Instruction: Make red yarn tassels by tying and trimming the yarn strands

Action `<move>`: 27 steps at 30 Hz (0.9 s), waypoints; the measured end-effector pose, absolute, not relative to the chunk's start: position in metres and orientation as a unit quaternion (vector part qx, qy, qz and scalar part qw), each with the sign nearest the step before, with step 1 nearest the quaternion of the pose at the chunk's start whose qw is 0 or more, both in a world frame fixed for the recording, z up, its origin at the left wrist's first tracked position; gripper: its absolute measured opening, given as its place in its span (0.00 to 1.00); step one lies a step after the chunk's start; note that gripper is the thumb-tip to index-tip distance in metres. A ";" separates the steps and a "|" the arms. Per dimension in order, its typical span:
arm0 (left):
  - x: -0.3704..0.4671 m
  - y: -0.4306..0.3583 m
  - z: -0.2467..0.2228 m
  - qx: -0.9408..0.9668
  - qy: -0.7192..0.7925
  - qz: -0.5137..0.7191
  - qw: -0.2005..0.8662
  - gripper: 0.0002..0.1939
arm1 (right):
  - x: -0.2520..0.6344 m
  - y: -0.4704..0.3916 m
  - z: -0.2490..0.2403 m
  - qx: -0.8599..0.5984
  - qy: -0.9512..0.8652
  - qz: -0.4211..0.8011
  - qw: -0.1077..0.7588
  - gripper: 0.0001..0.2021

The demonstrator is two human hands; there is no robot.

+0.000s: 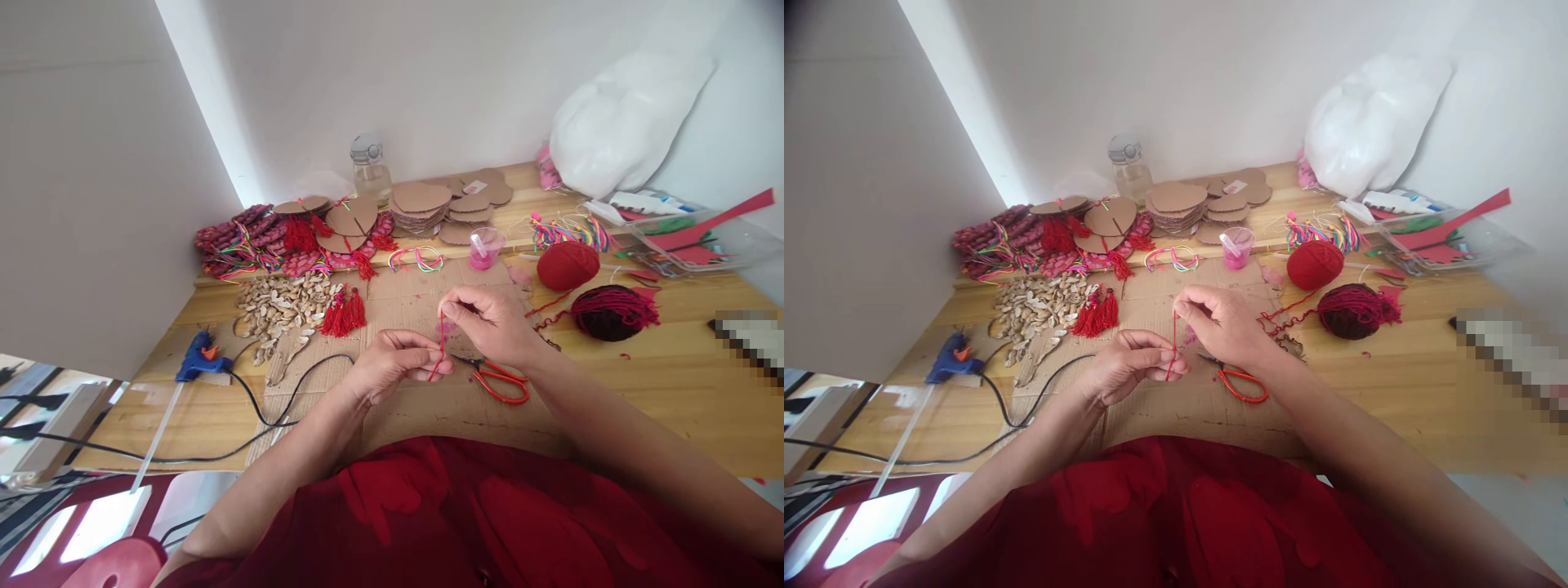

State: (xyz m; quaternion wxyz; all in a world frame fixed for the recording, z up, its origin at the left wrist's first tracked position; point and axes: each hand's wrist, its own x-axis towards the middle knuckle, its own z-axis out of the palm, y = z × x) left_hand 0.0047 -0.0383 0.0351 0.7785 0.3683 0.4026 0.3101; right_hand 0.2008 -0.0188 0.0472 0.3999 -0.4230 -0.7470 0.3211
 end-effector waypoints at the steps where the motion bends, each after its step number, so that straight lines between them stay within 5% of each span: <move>1: 0.005 -0.038 0.035 0.370 0.405 0.310 0.776 0.14 | 0.200 -0.018 0.046 -0.423 -0.744 0.322 0.404 0.14; 18: 0.000 -0.015 0.055 0.242 0.304 0.471 0.792 0.03 | 0.185 -0.020 0.014 -0.453 -0.723 0.374 0.364 0.13; 27: 0.002 -0.029 0.046 0.278 0.337 0.385 0.813 0.08 | 0.190 -0.015 0.019 -0.469 -0.715 0.345 0.387 0.13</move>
